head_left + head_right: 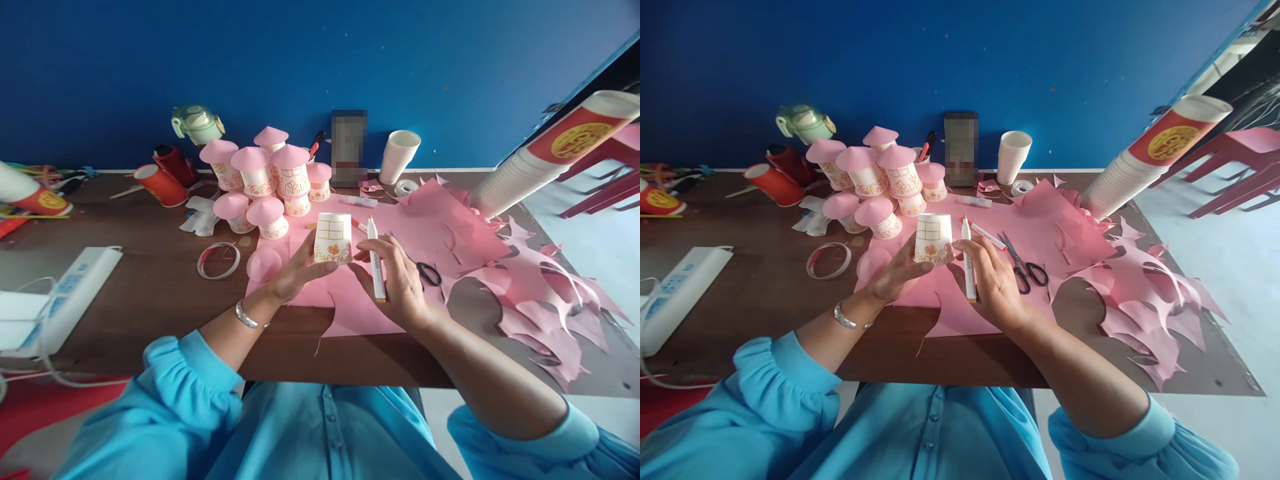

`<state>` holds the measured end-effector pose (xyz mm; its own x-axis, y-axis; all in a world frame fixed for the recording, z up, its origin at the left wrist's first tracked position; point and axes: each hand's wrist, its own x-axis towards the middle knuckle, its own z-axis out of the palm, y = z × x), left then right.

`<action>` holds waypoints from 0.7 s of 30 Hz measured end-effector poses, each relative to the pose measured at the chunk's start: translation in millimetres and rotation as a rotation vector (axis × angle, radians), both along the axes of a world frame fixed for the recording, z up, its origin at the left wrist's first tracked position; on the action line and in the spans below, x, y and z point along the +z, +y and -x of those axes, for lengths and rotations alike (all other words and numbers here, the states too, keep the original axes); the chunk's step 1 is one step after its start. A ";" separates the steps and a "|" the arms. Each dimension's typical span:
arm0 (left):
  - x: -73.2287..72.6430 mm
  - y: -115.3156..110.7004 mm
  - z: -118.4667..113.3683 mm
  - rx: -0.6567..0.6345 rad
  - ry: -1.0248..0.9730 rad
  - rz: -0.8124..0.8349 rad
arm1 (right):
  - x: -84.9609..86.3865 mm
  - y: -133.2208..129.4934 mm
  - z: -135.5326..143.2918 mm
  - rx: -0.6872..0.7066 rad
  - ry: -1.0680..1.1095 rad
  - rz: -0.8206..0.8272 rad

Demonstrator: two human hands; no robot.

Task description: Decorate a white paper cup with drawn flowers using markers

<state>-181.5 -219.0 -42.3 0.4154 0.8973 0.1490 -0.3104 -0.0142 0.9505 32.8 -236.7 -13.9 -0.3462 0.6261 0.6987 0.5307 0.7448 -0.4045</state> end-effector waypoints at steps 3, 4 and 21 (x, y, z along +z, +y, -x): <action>0.7 0.0 -0.7 -0.014 -0.030 0.025 | 1.2 -0.5 0.2 -0.009 -0.003 -0.009; 1.6 -0.1 -1.2 -0.009 -0.031 0.029 | 1.4 -0.7 0.2 -0.010 -0.002 -0.013; 18.2 -3.3 1.3 -0.069 -0.343 0.320 | 11.9 -5.8 -8.3 0.092 0.036 -0.165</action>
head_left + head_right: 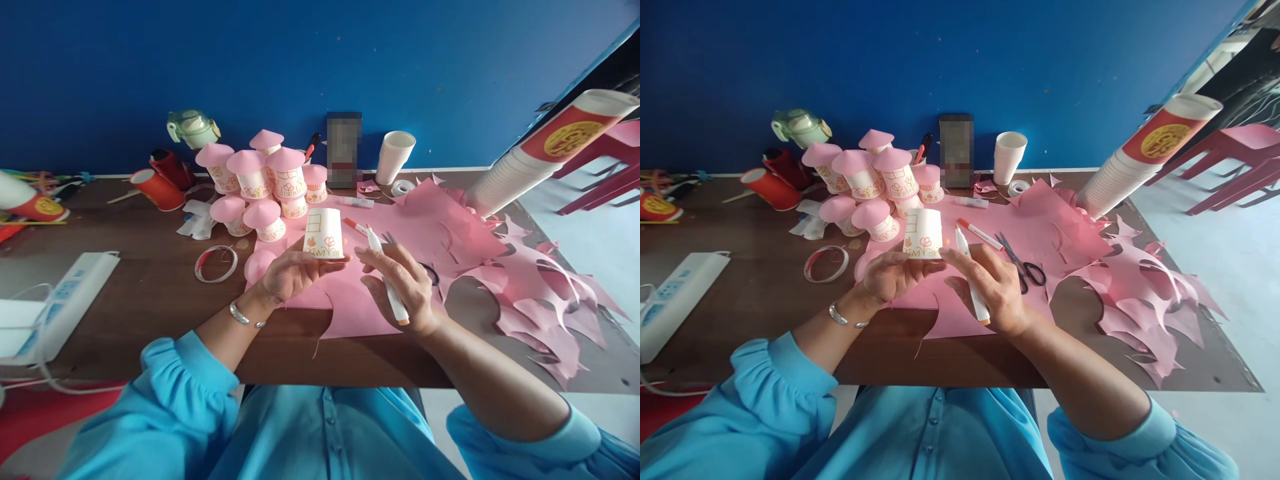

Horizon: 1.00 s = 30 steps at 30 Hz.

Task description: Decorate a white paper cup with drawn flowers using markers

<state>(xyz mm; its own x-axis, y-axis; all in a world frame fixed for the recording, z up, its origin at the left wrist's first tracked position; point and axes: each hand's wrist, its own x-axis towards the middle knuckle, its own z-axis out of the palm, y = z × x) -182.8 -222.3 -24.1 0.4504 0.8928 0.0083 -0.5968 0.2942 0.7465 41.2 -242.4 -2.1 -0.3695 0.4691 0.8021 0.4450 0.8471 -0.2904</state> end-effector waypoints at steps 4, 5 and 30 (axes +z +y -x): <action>0.1 -0.5 -0.3 -0.018 0.006 -0.024 | -0.4 -0.8 1.7 -0.008 0.029 0.021; -0.4 -0.4 -0.4 -0.021 0.013 -0.030 | -0.3 -0.7 2.0 -0.006 0.039 0.027; -20.1 7.0 -8.2 0.353 1.055 -0.635 | -17.2 12.9 6.2 -0.087 -0.039 0.238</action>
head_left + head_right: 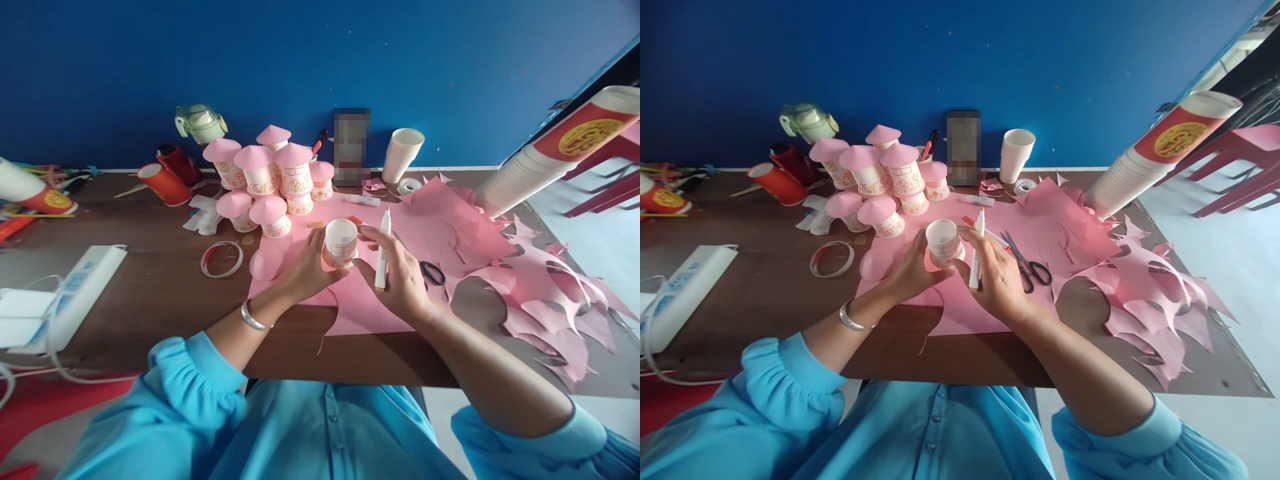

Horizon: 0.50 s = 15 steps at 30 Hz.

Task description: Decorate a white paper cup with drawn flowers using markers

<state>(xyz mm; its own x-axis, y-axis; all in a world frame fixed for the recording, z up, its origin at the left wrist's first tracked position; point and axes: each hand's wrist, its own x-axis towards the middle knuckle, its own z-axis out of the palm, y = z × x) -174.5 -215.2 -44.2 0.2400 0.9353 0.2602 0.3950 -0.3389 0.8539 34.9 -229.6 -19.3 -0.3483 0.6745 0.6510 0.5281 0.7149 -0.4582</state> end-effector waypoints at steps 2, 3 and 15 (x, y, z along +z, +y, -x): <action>1.2 0.1 0.2 -0.008 0.002 -0.011 | -0.9 0.9 0.1 -0.015 -0.023 0.031; 1.5 0.0 0.4 -0.018 -0.001 -0.015 | -1.4 1.6 0.0 -0.023 -0.032 0.044; 7.6 -0.9 14.1 -0.221 -0.266 0.180 | -6.8 10.3 -3.5 -0.038 -0.046 0.079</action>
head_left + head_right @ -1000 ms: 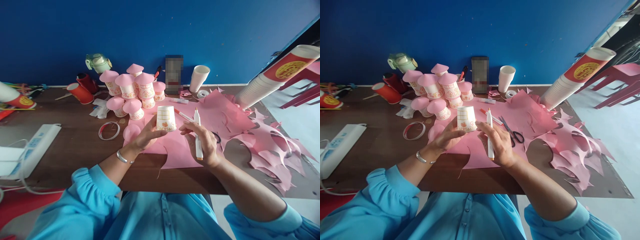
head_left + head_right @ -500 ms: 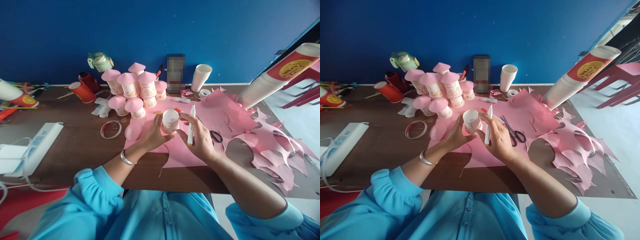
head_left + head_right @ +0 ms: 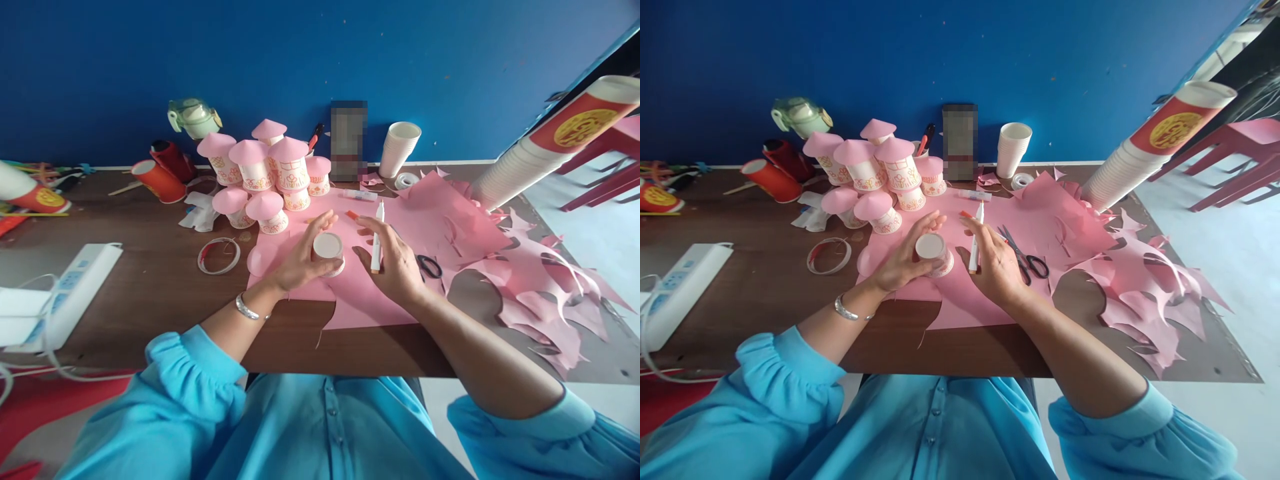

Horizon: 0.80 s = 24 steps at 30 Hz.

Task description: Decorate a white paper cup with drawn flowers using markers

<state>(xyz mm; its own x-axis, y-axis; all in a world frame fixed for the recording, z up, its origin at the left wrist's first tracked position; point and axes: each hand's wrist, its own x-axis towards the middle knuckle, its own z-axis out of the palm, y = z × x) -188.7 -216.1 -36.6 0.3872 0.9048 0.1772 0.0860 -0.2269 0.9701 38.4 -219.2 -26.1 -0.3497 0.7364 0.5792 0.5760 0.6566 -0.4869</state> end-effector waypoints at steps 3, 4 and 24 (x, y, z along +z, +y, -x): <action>1.9 1.9 5.5 -0.057 -0.091 0.028 | -0.8 1.0 -0.8 -0.001 0.002 0.016; 1.8 2.5 6.3 -0.066 -0.127 0.033 | -0.9 1.1 -1.0 -0.002 0.004 0.020; -0.4 11.4 -2.0 0.256 -0.306 -0.054 | -5.7 3.3 -0.2 -0.008 0.057 0.043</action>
